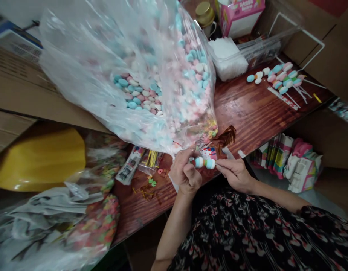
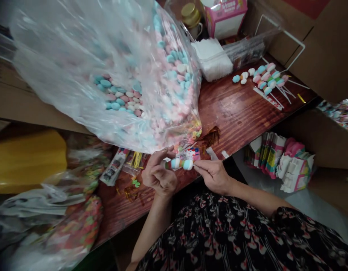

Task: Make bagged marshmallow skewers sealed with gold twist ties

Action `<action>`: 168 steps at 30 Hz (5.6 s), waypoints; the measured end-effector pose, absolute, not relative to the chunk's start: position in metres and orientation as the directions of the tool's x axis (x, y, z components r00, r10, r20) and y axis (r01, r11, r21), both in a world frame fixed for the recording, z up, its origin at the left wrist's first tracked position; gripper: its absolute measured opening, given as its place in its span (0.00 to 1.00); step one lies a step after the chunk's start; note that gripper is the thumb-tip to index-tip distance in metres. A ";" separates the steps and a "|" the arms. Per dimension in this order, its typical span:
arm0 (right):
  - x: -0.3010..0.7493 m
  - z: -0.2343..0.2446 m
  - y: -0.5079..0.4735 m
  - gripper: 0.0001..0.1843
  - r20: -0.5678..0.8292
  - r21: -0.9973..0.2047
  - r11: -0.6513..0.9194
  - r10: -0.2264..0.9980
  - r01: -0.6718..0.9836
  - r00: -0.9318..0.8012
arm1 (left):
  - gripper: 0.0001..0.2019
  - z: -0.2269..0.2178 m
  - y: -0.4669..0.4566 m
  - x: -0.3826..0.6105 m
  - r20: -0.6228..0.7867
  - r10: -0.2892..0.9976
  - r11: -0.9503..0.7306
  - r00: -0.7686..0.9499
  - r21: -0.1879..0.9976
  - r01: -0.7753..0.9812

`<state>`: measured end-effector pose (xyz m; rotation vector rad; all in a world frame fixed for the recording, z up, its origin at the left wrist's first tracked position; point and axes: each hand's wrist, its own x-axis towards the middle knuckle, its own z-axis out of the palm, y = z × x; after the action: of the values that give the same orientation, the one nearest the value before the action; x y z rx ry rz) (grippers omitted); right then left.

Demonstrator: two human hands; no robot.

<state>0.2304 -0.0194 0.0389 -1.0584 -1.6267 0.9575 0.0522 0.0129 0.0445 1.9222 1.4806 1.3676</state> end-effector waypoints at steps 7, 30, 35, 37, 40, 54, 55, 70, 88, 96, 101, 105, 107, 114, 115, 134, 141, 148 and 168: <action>0.235 0.034 -0.021 0.12 0.254 -0.918 0.333 0.911 0.215 -0.326 | 0.30 0.055 0.012 0.056 0.533 0.845 -0.445 -0.042 0.744 0.499; 0.332 0.010 -0.022 0.11 0.148 -0.875 0.169 0.986 0.453 -0.082 | 0.06 0.000 0.002 0.003 0.332 0.912 -0.397 0.241 0.570 0.719; 0.328 0.011 -0.020 0.10 0.196 -0.845 0.221 0.975 0.488 -0.102 | 0.07 0.000 0.002 0.002 0.343 0.910 -0.396 0.233 0.551 0.735; 0.327 0.010 -0.021 0.10 0.216 -0.824 0.244 0.970 0.512 -0.116 | 0.07 -0.001 0.002 0.002 0.347 0.907 -0.399 0.238 0.530 0.748; 0.328 0.006 -0.024 0.10 0.219 -0.801 0.258 0.966 0.540 -0.137 | 0.07 -0.001 0.001 0.002 0.348 0.904 -0.404 0.248 0.511 0.759; 0.350 0.024 0.007 0.14 0.357 -0.236 0.658 0.743 0.715 -0.566 | 0.08 0.000 0.002 0.004 0.333 0.874 -0.469 0.353 0.393 0.790; 0.352 0.028 0.013 0.14 0.353 -0.227 0.678 0.726 0.699 -0.589 | 0.08 0.000 0.002 0.003 0.333 0.872 -0.473 0.358 0.391 0.790; 0.330 0.023 0.017 0.13 0.441 -0.219 0.717 0.677 0.662 -0.589 | 0.08 -0.002 -0.001 0.001 0.290 0.879 -0.470 0.379 0.395 0.789; 0.304 0.068 0.032 0.13 0.562 -0.177 0.854 0.495 0.489 -0.663 | 0.10 0.042 0.004 0.031 0.001 0.882 -0.417 0.471 0.466 0.780; 0.281 0.093 0.043 0.11 0.449 -0.025 0.884 0.427 0.467 -0.785 | 0.04 0.050 -0.002 0.030 0.079 0.952 -0.294 0.296 0.507 0.810; 0.263 0.102 0.049 0.10 0.458 -0.029 0.901 0.396 0.432 -0.796 | 0.04 0.051 -0.003 0.033 0.068 0.938 -0.322 0.339 0.523 0.789; 0.257 0.106 0.057 0.09 0.523 -0.002 0.890 0.389 0.456 -0.758 | 0.16 0.049 -0.005 0.029 0.043 0.962 -0.236 0.268 0.622 0.747; 0.256 0.106 0.062 0.08 0.526 0.016 0.892 0.376 0.451 -0.763 | 0.16 0.049 -0.006 0.025 0.005 0.969 -0.184 0.247 0.684 0.706; 0.247 0.111 0.078 0.09 0.472 0.047 0.982 0.142 0.185 -0.870 | 0.18 0.061 -0.009 0.022 -0.312 0.806 0.199 0.504 0.943 0.265; 0.245 0.112 0.080 0.10 0.445 0.022 0.988 0.126 0.152 -0.887 | 0.18 0.062 -0.008 0.022 -0.333 0.782 0.243 0.526 0.941 0.234; 0.253 0.134 0.074 0.10 0.351 0.058 0.950 0.268 0.306 -0.897 | 0.24 0.063 -0.011 0.014 -0.341 0.761 0.261 0.552 0.940 0.220; 0.252 0.137 0.088 0.13 0.361 0.004 0.982 0.174 0.188 -0.916 | 0.24 0.066 -0.007 0.020 -0.399 0.579 0.349 0.711 0.909 0.226; 0.251 0.142 0.078 0.12 0.330 -0.035 0.984 0.177 0.176 -0.927 | 0.21 0.066 -0.005 0.025 -0.434 0.671 0.452 0.602 0.882 0.132; 0.260 0.129 0.064 0.07 0.188 -0.004 0.978 0.203 0.206 -0.961 | 0.22 0.061 -0.002 0.048 -0.379 0.730 0.332 0.569 0.924 0.189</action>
<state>0.2605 0.0636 0.1292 -0.3070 -2.9374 -0.0236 0.0484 -0.0017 0.0608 1.2136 0.9402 0.4309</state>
